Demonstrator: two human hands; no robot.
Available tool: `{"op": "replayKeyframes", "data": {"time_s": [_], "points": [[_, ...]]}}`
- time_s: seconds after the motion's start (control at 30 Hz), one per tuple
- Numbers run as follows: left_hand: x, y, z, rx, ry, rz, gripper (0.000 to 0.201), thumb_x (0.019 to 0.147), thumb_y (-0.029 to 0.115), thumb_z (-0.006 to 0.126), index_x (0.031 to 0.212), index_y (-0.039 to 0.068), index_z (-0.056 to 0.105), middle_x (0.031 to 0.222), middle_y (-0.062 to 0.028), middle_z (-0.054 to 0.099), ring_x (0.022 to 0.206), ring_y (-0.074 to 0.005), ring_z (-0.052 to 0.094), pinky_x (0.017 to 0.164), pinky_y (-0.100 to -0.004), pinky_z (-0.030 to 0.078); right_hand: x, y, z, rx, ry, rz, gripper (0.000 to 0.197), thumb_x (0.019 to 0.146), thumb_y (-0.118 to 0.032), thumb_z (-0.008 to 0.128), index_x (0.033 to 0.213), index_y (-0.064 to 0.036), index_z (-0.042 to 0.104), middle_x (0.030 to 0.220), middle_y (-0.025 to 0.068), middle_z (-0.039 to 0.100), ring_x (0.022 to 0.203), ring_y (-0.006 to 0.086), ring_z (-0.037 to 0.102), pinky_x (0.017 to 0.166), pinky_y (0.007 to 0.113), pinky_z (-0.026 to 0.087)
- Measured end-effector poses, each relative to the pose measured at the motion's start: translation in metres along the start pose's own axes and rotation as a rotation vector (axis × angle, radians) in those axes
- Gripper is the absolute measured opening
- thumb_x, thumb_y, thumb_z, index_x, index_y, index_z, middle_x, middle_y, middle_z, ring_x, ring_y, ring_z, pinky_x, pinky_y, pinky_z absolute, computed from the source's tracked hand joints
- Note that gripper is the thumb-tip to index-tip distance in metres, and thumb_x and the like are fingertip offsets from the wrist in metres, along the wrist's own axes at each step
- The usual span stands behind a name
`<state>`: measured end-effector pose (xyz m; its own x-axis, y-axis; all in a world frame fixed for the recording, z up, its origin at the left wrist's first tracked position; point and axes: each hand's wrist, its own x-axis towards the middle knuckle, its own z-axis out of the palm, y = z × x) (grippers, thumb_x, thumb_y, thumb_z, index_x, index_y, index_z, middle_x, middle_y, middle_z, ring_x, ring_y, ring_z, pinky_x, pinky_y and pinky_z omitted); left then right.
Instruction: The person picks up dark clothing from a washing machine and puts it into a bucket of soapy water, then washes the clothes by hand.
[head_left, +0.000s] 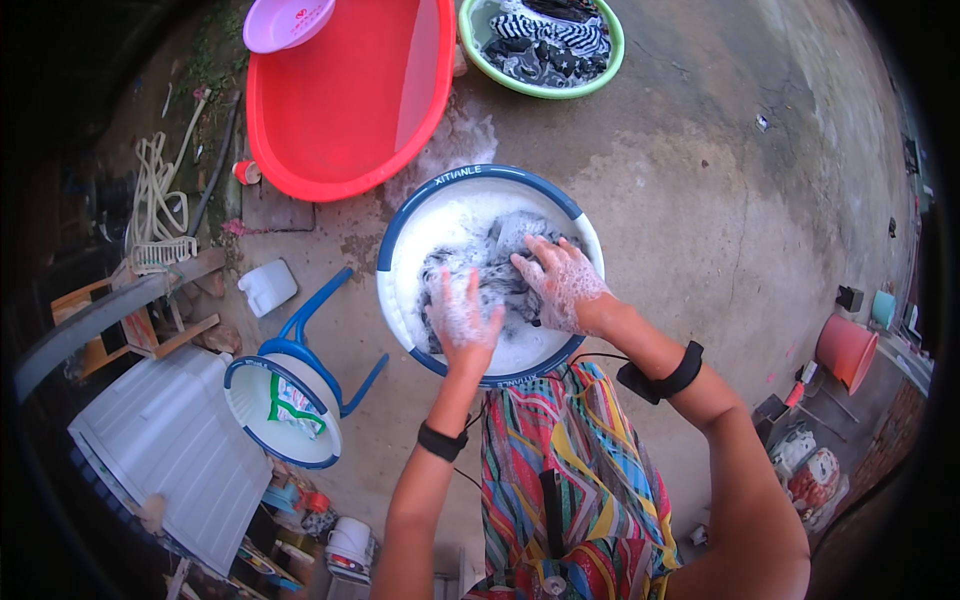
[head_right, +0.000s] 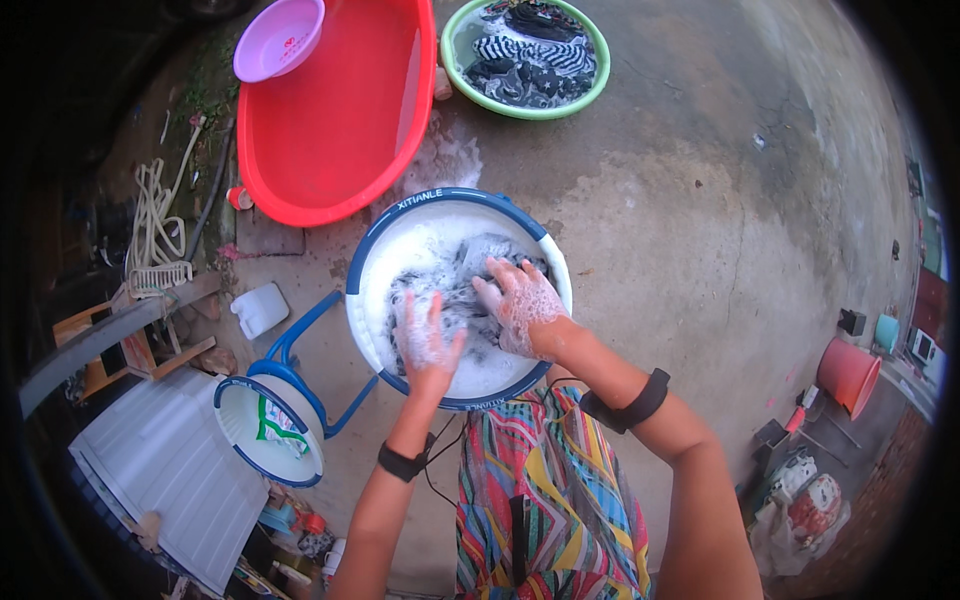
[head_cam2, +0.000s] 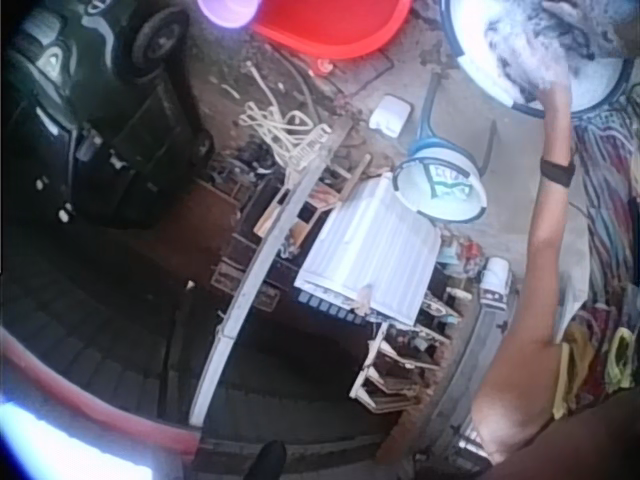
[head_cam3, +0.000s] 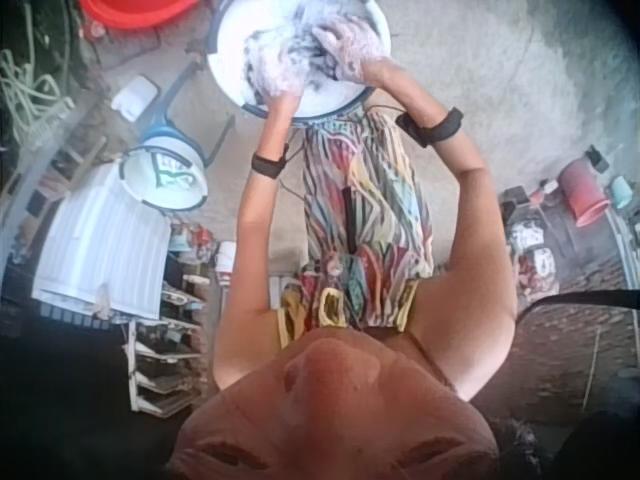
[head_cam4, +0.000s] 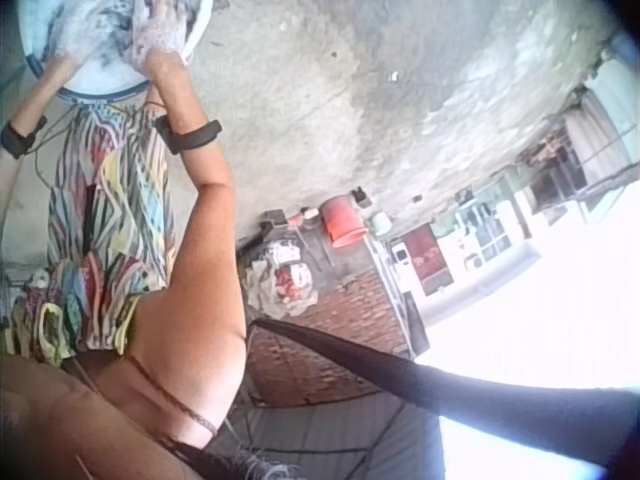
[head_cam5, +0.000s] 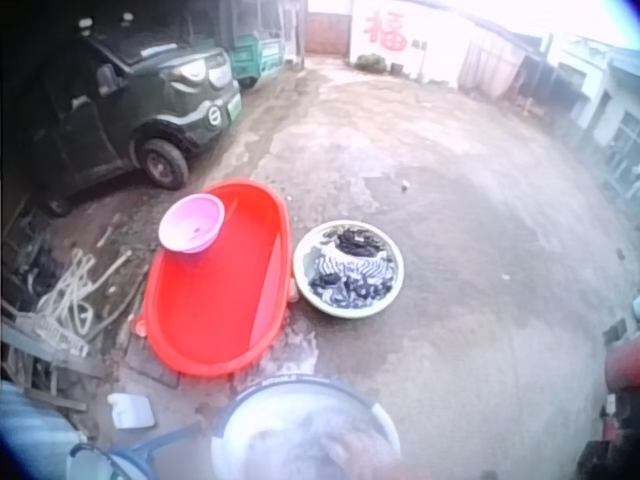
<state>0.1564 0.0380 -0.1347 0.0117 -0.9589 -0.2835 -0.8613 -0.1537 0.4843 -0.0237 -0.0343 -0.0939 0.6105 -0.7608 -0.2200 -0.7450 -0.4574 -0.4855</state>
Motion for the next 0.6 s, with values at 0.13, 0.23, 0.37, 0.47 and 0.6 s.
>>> {"op": "replayKeyframes", "data": {"time_s": [0.13, 0.23, 0.37, 0.47, 0.6], "points": [[0.010, -0.005, 0.032, 0.217, -0.058, 0.007, 0.076, 0.068, 0.032, 0.068, 0.134, 0.011, 0.036, 0.143, -0.0189, 0.021, 0.129, -0.0407, 0.022, 0.104, -0.0526, 0.021, 0.015, 0.005, 0.040, -0.064, -0.069, 0.061, 0.056, 0.068, -0.022, 0.061, 0.122, -0.0121, 0.048, 0.122, 0.0152, 0.045, 0.119, 0.0310, 0.039, 0.103, 0.048, 0.025], [0.032, -0.021, 0.057, 0.109, 0.026, -0.092, 0.064, 0.079, 0.034, 0.058, 0.132, 0.006, 0.037, 0.137, -0.0216, 0.032, 0.127, -0.0419, 0.025, 0.104, -0.0514, 0.021, 0.049, 0.016, 0.063, -0.106, 0.018, 0.143, 0.042, 0.074, -0.021, 0.056, 0.115, -0.0110, 0.054, 0.116, 0.0146, 0.051, 0.109, 0.0303, 0.047, 0.092, 0.047, 0.035], [0.044, -0.045, 0.089, 0.141, 0.115, -0.121, 0.052, 0.082, 0.027, 0.053, 0.126, 0.001, 0.042, 0.129, -0.0247, 0.041, 0.120, -0.0419, 0.035, 0.103, -0.0476, 0.025, 0.086, 0.034, 0.094, -0.006, -0.415, 0.338, 0.033, 0.076, -0.023, 0.054, 0.106, -0.0075, 0.060, 0.103, 0.0190, 0.059, 0.098, 0.0304, 0.055, 0.085, 0.040, 0.043], [0.050, -0.055, 0.109, -0.198, -0.033, -0.201, 0.043, 0.083, 0.028, 0.051, 0.118, 0.002, 0.051, 0.122, -0.0208, 0.050, 0.113, -0.0365, 0.044, 0.100, -0.0440, 0.031, 0.090, 0.046, 0.117, 0.034, -0.358, 0.340, 0.033, 0.076, -0.025, 0.056, 0.104, -0.0076, 0.060, 0.102, 0.0180, 0.059, 0.098, 0.0305, 0.055, 0.086, 0.040, 0.042], [0.060, -0.054, 0.112, 0.025, -0.017, -0.081, 0.042, 0.084, 0.033, 0.048, 0.113, 0.004, 0.058, 0.114, -0.0155, 0.057, 0.108, -0.0325, 0.051, 0.096, -0.0438, 0.035, 0.082, 0.055, 0.135, 0.153, -0.269, 0.331, 0.034, 0.075, -0.027, 0.058, 0.102, -0.0077, 0.060, 0.102, 0.0167, 0.059, 0.097, 0.0307, 0.055, 0.088, 0.041, 0.041]]}}
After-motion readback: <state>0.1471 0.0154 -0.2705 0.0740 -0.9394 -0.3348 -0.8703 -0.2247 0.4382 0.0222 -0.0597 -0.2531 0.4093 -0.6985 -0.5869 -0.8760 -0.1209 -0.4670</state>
